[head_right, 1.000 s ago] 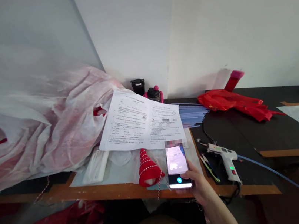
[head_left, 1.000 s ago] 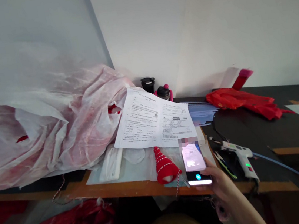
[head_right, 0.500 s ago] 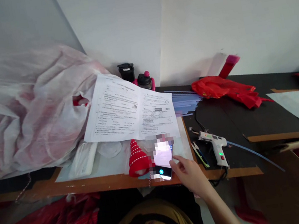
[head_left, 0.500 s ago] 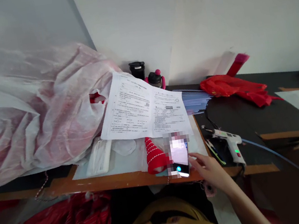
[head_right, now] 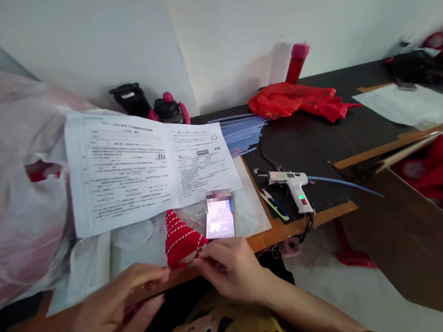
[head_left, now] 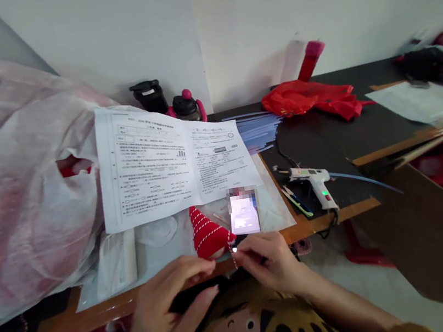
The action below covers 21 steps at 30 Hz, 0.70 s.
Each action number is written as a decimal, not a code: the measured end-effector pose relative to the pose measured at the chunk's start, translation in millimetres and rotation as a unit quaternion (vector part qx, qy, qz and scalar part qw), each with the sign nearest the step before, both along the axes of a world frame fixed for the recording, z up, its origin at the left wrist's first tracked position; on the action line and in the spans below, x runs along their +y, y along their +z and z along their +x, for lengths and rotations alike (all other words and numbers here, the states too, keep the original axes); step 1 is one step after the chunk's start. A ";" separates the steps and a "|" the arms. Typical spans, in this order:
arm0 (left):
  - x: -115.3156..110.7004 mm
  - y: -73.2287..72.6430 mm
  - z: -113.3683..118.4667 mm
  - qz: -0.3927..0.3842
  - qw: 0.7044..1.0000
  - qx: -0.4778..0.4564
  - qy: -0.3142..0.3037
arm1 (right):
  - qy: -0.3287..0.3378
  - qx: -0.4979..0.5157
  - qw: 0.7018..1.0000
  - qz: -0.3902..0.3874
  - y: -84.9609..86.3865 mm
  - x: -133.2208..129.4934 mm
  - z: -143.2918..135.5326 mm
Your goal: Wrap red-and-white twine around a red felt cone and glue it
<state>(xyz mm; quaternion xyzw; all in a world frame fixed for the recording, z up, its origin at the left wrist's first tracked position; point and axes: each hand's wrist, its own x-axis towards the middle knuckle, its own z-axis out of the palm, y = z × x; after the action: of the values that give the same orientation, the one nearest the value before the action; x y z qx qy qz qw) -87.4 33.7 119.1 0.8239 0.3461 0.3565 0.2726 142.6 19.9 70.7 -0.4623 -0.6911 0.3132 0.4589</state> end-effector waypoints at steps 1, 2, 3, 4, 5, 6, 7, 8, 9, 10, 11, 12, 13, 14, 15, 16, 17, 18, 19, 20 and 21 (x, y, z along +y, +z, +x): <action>7.6 -7.3 6.9 -0.007 1.000 0.005 -0.011 | 0.014 0.006 1.000 0.014 0.8 -0.5 -4.4; 12.6 -14.3 13.2 -0.011 1.000 0.004 -0.017 | 0.022 0.014 0.999 0.025 1.0 -0.8 -7.9; 15.0 -20.5 18.5 -0.012 1.000 -0.002 -0.017 | 0.026 0.021 0.999 0.030 0.6 -0.9 -10.6; 15.5 -25.7 22.5 -0.009 1.000 -0.012 -0.010 | 0.028 0.027 0.999 0.033 -0.1 -0.8 -12.4; 14.5 -29.6 25.0 -0.005 1.000 -0.019 -0.007 | 0.026 0.029 0.999 0.034 -1.1 -0.6 -13.6; 12.8 -32.5 26.1 -0.005 1.000 -0.023 -0.002 | 0.024 0.028 0.999 0.033 -2.3 -0.4 -14.3; 10.9 -34.5 26.1 -0.007 1.000 -0.023 0.001 | 0.022 0.024 0.999 0.033 -3.5 -0.1 -14.6; 9.2 -35.8 25.4 -0.010 1.000 -0.022 0.004 | 0.020 0.017 0.999 0.034 -4.7 0.0 -14.6; 7.8 -36.7 24.2 -0.012 1.000 -0.019 0.006 | 0.020 0.007 0.999 0.035 -6.0 0.1 -14.6; 6.9 -37.3 22.9 -0.012 1.000 -0.017 0.006 | 0.023 -0.002 0.999 0.036 -7.3 0.0 -14.5; 6.3 -37.8 21.8 -0.009 1.000 -0.016 0.007 | 0.027 -0.009 0.999 0.037 -8.7 -0.2 -14.5; 6.0 -38.0 21.1 -0.004 1.000 -0.014 0.008 | 0.031 -0.014 0.999 0.038 -10.3 -0.5 -14.6; 5.9 -38.1 20.9 0.003 1.000 -0.012 0.009 | 0.035 -0.017 0.999 0.035 -12.0 -1.0 -14.8; 5.9 -38.1 21.2 0.012 1.000 -0.006 0.009 | 0.037 -0.018 0.999 0.032 -13.9 -1.4 -15.1; 5.9 -38.0 21.9 0.024 1.000 0.000 0.010 | 0.037 -0.018 0.999 0.030 -15.7 -2.0 -15.4; 6.1 -37.9 22.9 0.037 0.999 0.006 0.012 | 0.035 -0.020 0.999 0.028 -17.5 -2.5 -15.8; 6.2 -37.9 24.1 0.051 0.999 0.010 0.015 | 0.033 -0.023 0.999 0.028 -19.1 -2.9 -16.2; 6.4 -38.2 25.2 0.065 0.998 0.011 0.016 | 0.032 -0.028 0.999 0.029 -20.4 -3.4 -16.6; 6.5 -38.9 26.1 0.076 0.997 0.010 0.016 | 0.032 -0.035 0.998 0.030 -21.4 -3.7 -17.0; 6.5 -39.9 26.8 0.083 0.996 0.009 0.015 | 0.032 -0.040 0.998 0.031 -21.9 -4.0 -17.4; 6.5 -41.1 27.2 0.088 0.996 0.007 0.013 | 0.032 -0.043 0.998 0.031 -22.0 -4.2 -17.8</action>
<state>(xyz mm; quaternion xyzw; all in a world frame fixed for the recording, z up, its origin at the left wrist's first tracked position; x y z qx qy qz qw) -60.2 40.1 77.9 0.8425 0.3266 0.3830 0.1919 124.8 15.7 48.7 -0.4381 -0.7340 0.2863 0.4329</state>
